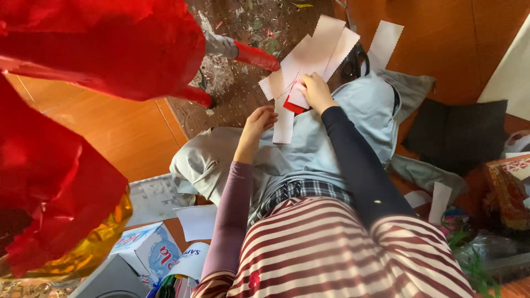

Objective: Applying red paper strips to a bamboo lantern frame using glue.

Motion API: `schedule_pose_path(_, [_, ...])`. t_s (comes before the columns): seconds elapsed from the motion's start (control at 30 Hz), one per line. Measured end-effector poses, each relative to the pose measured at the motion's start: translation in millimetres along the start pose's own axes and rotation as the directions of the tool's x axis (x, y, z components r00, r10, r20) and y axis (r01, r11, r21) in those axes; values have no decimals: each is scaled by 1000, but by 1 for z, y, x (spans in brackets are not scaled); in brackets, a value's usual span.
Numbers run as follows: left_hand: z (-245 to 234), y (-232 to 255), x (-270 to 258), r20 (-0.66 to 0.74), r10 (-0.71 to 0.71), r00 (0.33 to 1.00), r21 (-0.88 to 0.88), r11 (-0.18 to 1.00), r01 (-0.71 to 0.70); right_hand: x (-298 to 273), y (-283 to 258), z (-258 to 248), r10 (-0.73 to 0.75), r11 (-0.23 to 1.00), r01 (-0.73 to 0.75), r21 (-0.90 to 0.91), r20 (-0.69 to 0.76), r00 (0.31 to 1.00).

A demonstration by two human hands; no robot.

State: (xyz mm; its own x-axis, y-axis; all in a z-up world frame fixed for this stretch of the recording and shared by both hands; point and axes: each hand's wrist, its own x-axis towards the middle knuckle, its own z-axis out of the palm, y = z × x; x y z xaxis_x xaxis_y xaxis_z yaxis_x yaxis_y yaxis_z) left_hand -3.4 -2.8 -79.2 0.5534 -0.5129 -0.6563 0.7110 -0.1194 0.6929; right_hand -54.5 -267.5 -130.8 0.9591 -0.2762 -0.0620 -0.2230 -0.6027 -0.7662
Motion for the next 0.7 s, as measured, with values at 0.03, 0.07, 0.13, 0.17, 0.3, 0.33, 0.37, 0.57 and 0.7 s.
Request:
schedule_pose_path(0.03, [5, 2, 3, 3, 2, 1000, 0, 1000, -2, -3, -12, -6, 0, 1000, 0, -2, -3, 1000])
schedule_pose_path(0.07, [9, 5, 5, 15, 25, 1000, 36, 999, -26, -6, -24, -12, 50, 998, -49, -26, 33, 998])
schedule_pose_path(0.13, [21, 18, 17, 35, 67, 997, 71, 995, -69, -7, -52, -26, 88, 995, -84, -59, 54, 995])
schedule_pose_path(0.17, [28, 21, 15, -29, 44, 999, 97, 994, -41, -18, -71, -30, 15, 996, -9, -85, 76, 997])
schedule_pose_path(0.3, [33, 23, 34, 72, -215, 974, -171, 959, 225, -42, -149, -52, -279, 925, 256, -282, -43, 959])
schedule_pose_path(0.33, [23, 8, 41, 75, -208, 975, -169, 961, 217, -41, -156, -62, -285, 922, 260, -286, -48, 957])
schedule_pose_path(0.37, [13, -6, 49, 14, -106, 994, -131, 986, 107, -39, -163, -72, -408, 860, 353, -369, -78, 910])
schedule_pose_path(0.57, [-38, -32, 0, -64, -61, 996, -93, 994, 55, 39, -105, -91, -404, 795, 402, -454, 98, 909])
schedule_pose_path(0.7, [-55, -36, -22, -21, -29, 999, 139, 990, 31, 145, -76, -126, -440, 705, 145, -695, -267, 858])
